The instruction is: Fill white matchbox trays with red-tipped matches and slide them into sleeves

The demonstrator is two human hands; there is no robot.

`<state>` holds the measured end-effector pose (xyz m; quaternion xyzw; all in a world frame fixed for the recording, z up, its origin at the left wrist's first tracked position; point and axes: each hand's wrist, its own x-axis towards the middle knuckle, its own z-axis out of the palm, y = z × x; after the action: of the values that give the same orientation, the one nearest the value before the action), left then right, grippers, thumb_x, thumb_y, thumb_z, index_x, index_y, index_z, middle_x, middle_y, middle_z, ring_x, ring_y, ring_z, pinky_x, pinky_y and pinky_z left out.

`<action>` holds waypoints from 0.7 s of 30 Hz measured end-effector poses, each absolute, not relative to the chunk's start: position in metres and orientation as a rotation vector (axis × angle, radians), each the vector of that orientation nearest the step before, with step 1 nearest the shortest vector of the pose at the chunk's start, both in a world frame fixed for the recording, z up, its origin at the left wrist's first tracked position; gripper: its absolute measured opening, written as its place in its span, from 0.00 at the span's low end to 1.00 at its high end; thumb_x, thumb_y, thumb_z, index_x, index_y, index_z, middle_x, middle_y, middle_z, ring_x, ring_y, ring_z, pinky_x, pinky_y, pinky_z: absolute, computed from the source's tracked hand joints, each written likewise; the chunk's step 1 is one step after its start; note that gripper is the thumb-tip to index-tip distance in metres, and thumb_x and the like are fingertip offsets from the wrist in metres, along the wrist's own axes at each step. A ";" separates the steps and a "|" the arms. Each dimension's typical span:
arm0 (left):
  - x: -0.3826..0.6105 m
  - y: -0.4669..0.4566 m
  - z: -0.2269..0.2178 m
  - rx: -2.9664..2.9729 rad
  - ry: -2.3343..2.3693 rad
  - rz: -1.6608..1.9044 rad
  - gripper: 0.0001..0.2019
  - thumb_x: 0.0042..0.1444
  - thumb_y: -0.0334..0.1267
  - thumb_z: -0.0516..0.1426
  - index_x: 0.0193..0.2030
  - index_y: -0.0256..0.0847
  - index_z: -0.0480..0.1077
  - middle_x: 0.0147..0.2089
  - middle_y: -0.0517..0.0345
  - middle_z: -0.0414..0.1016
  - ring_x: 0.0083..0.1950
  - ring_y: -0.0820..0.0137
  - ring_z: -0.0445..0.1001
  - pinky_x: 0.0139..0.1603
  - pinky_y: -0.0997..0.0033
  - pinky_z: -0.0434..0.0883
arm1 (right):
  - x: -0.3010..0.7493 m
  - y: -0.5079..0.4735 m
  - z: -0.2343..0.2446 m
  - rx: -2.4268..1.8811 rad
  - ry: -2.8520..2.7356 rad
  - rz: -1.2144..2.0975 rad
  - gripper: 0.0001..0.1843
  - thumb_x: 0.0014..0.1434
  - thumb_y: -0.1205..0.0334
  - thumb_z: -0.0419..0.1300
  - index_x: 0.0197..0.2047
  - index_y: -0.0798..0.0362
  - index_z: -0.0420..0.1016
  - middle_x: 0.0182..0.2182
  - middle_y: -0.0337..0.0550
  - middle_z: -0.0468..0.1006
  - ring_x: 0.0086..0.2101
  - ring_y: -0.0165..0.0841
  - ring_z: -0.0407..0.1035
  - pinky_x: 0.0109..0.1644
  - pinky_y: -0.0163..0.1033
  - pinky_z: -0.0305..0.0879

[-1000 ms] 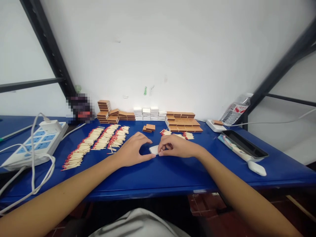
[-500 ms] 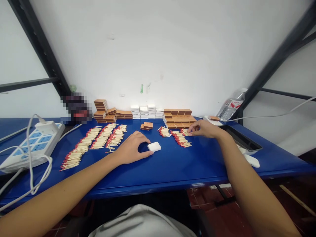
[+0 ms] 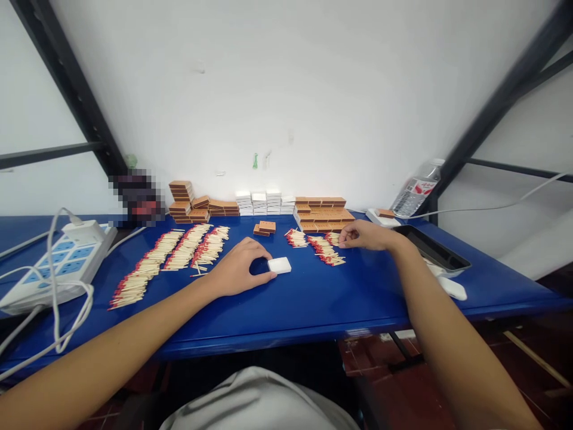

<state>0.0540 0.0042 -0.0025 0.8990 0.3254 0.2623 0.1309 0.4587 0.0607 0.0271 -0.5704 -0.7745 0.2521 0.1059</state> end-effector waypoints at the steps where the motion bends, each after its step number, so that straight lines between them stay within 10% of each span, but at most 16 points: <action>1: 0.054 0.004 -0.003 2.613 0.944 0.765 0.15 0.62 0.50 0.66 0.49 0.44 0.78 0.51 0.53 0.80 0.57 0.57 0.73 0.60 0.54 0.72 | 0.459 0.061 0.026 -1.688 -2.293 0.740 0.34 0.45 0.28 0.70 0.33 0.54 0.84 0.26 0.44 0.77 0.28 0.34 0.65 0.34 0.39 0.59; 21: 0.058 -0.001 0.001 2.542 0.943 0.878 0.13 0.60 0.47 0.67 0.49 0.46 0.79 0.49 0.56 0.81 0.53 0.60 0.75 0.56 0.58 0.73 | 0.335 0.020 0.031 -0.984 -2.181 1.103 0.23 0.60 0.39 0.68 0.38 0.53 0.78 0.34 0.41 0.76 0.34 0.32 0.66 0.39 0.39 0.62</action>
<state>0.0575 -0.0005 0.0005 0.8824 0.3275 0.3049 0.1455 0.3351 0.0200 0.0315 -0.3616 -0.8014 0.4051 0.2507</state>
